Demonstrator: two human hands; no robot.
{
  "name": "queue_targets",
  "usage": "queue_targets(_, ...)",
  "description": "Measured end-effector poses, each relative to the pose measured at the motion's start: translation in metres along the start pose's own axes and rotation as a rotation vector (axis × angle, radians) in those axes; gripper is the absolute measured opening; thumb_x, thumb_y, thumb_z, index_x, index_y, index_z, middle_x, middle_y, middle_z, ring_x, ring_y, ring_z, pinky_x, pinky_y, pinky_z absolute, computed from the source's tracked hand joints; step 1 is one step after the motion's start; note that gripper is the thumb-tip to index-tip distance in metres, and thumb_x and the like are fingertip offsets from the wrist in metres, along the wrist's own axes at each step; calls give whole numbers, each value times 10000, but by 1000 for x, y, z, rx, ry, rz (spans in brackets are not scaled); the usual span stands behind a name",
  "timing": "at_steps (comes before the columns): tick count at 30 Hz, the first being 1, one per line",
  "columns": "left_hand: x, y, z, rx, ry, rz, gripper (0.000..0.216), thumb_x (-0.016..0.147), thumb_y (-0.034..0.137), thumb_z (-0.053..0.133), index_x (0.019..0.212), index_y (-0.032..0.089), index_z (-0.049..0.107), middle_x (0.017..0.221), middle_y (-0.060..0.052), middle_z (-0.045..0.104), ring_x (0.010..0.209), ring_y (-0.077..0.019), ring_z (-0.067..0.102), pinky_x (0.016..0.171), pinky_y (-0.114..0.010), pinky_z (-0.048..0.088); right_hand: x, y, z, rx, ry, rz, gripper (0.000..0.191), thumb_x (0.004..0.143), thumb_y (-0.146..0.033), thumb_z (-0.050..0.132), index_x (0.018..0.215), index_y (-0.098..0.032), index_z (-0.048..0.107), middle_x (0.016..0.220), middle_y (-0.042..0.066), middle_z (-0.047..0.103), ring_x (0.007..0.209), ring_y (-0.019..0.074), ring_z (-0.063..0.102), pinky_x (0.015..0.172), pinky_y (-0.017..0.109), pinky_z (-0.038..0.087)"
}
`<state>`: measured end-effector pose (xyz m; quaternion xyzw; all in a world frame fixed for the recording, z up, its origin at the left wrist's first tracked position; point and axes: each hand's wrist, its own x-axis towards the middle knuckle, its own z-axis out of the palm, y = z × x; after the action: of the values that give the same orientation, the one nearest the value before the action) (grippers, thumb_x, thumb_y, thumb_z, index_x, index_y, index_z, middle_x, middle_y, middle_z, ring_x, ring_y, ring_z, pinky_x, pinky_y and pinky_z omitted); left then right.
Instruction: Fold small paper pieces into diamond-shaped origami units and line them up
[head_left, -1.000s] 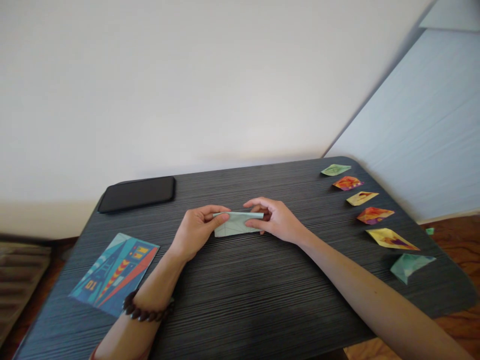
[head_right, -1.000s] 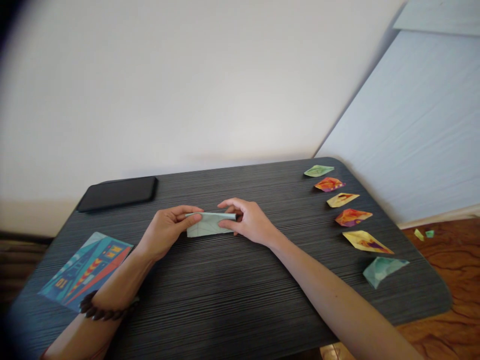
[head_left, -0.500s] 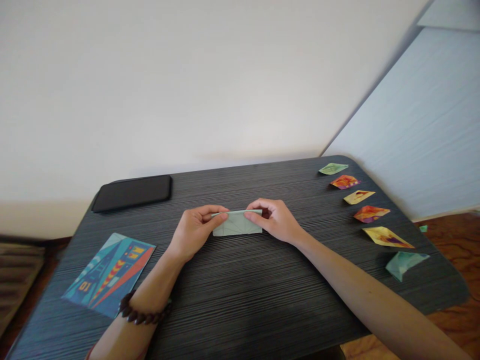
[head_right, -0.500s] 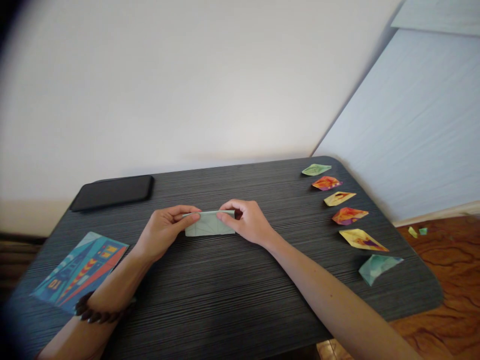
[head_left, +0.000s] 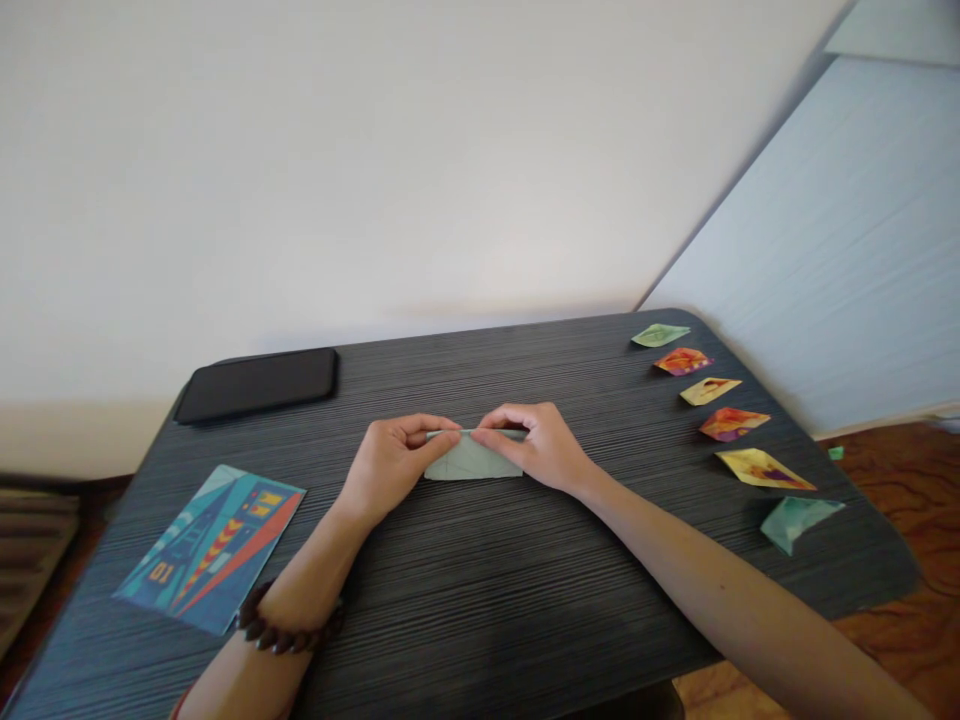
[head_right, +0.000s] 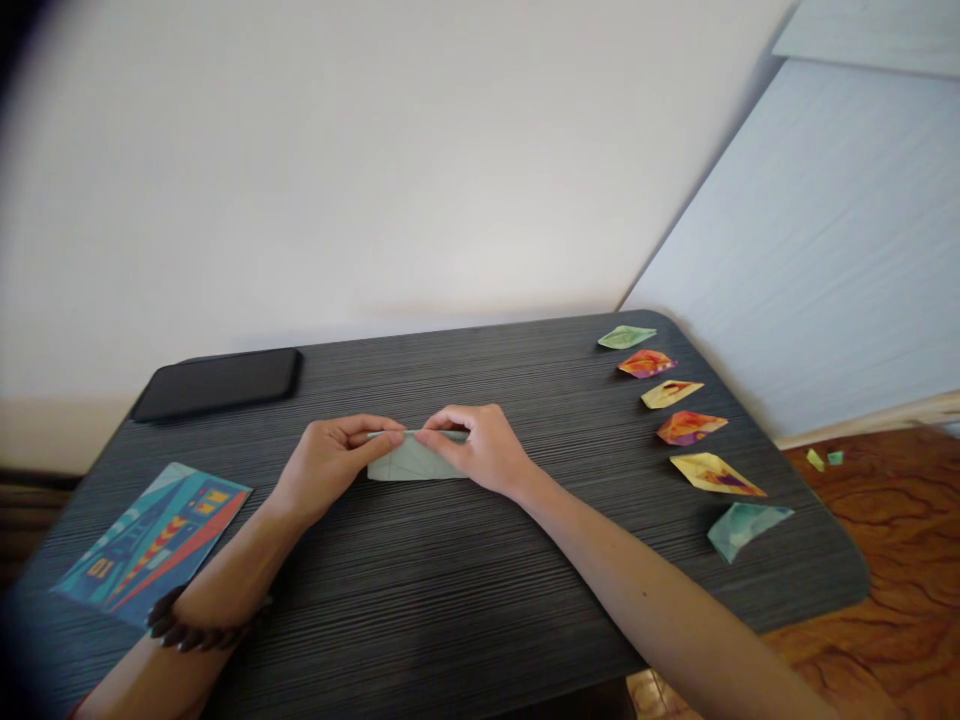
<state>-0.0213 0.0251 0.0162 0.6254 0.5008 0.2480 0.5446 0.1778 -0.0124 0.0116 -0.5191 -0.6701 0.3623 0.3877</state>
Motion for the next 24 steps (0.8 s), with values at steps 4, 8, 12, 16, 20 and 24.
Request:
queue_targets(4, 1, 4, -1, -42, -16, -34, 288, 697, 397, 709, 863, 162, 722, 676, -25, 714, 553, -144, 598, 507, -214, 419, 2, 3, -3, 11, -51, 52, 251, 843, -407, 570, 848, -204, 718, 826, 2, 726, 760, 151, 649, 689, 253, 454)
queue_targets(8, 2, 4, -2, -93, -37, -46, 290, 692, 392, 714, 867, 161, 722, 681, -32, 715, 556, -147, 598, 506, -217, 424, 4, 4, -5, 28, -78, 79, 290, 832, -438, 573, 829, -189, 722, 797, 7, 725, 733, 147, 645, 660, 247, 451)
queue_targets(12, 4, 1, -4, -120, -57, -71, 292, 693, 396, 715, 872, 166, 722, 646, -21, 697, 513, -126, 567, 476, -206, 402, 5, 5, -5, 49, -91, 102, 311, 818, -459, 581, 830, -183, 722, 792, 10, 725, 724, 146, 647, 644, 240, 451)
queue_targets(16, 7, -2, -6, -138, -76, -92, 306, 690, 392, 720, 894, 164, 723, 689, -33, 702, 551, -130, 585, 513, -216, 435, 7, 5, -6, 69, -120, 131, 327, 805, -475, 592, 846, -178, 724, 804, 16, 729, 715, 142, 649, 634, 234, 447)
queue_targets(20, 8, -2, -6, -116, -80, -100, 304, 692, 401, 714, 881, 164, 728, 675, -33, 694, 544, -125, 576, 516, -216, 434, 8, 4, -8, 42, -159, 137, 362, 819, -495, 567, 848, -170, 722, 765, 12, 718, 664, 125, 620, 584, 221, 417)
queue_targets(24, 7, 1, -6, -104, -83, -122, 296, 677, 411, 721, 839, 163, 727, 625, -20, 672, 506, -116, 541, 482, -207, 395, 9, 5, -11, 0, -198, 129, 384, 837, -506, 539, 854, -170, 723, 709, 2, 695, 610, 110, 580, 548, 217, 383)
